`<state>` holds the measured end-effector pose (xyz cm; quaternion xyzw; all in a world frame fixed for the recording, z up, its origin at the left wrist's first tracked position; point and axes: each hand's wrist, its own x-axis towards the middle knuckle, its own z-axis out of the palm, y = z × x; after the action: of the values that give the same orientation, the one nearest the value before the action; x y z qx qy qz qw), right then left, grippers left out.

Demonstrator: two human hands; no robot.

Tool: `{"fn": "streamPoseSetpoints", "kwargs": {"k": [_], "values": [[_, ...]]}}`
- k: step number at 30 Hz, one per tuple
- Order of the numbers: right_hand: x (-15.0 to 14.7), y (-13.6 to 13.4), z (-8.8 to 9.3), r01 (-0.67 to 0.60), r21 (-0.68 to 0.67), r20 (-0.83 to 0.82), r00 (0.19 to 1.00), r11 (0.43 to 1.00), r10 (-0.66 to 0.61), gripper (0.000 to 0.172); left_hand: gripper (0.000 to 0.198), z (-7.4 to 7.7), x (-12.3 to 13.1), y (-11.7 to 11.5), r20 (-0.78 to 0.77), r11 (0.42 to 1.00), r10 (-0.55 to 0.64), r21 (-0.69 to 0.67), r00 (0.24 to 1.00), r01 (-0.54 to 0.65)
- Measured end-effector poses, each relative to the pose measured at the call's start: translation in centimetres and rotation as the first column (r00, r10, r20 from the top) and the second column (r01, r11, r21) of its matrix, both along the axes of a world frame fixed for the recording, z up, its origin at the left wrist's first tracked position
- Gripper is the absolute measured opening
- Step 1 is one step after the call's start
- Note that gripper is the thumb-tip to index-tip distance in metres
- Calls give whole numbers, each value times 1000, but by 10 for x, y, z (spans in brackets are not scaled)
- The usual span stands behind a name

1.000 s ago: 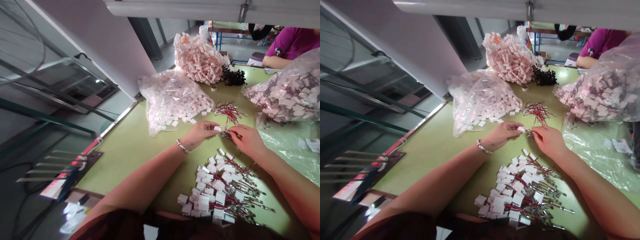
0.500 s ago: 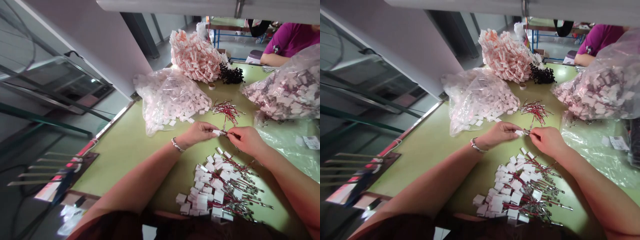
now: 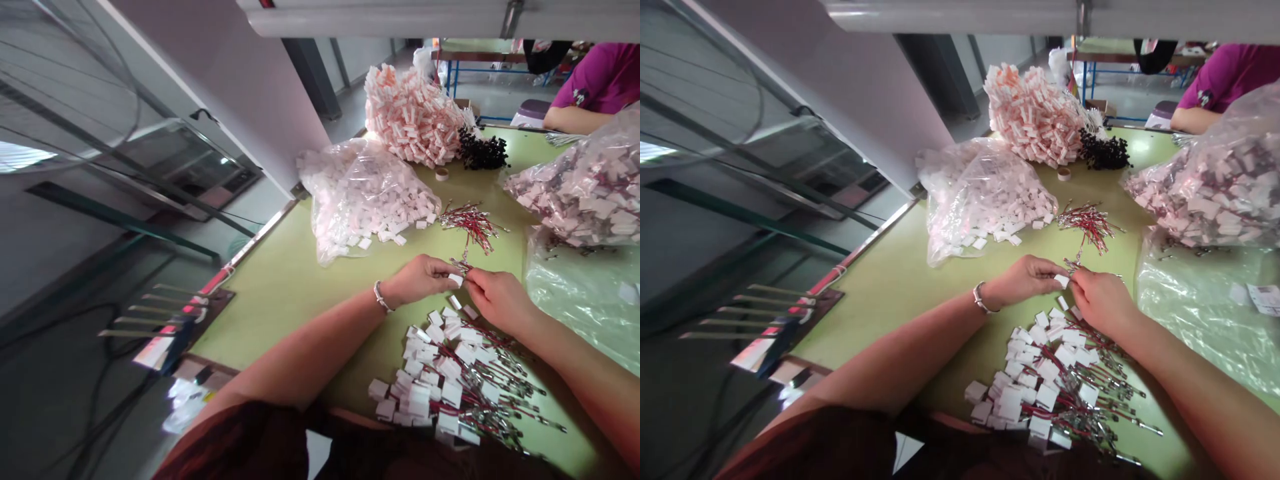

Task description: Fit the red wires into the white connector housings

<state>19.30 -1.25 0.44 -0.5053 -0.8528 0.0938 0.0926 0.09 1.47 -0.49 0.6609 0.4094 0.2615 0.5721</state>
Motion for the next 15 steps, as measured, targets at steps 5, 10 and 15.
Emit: {"fn": "streamPoseSetpoints", "kwargs": {"k": [5,10,15], "values": [[-2,-2,6,20,-41,-96,995,999,-24,23,30,2,-4,0,23,997,-24,-73,999,26],[-8,-11,17,-79,-174,-139,989,982,55,22,38,28,-27,14,-283,973,-105,171,953,158],[-2,-4,24,-179,-201,-229,965,963,131,24,58,25,-55,35,-665,797,594,564,453,-217]]}}
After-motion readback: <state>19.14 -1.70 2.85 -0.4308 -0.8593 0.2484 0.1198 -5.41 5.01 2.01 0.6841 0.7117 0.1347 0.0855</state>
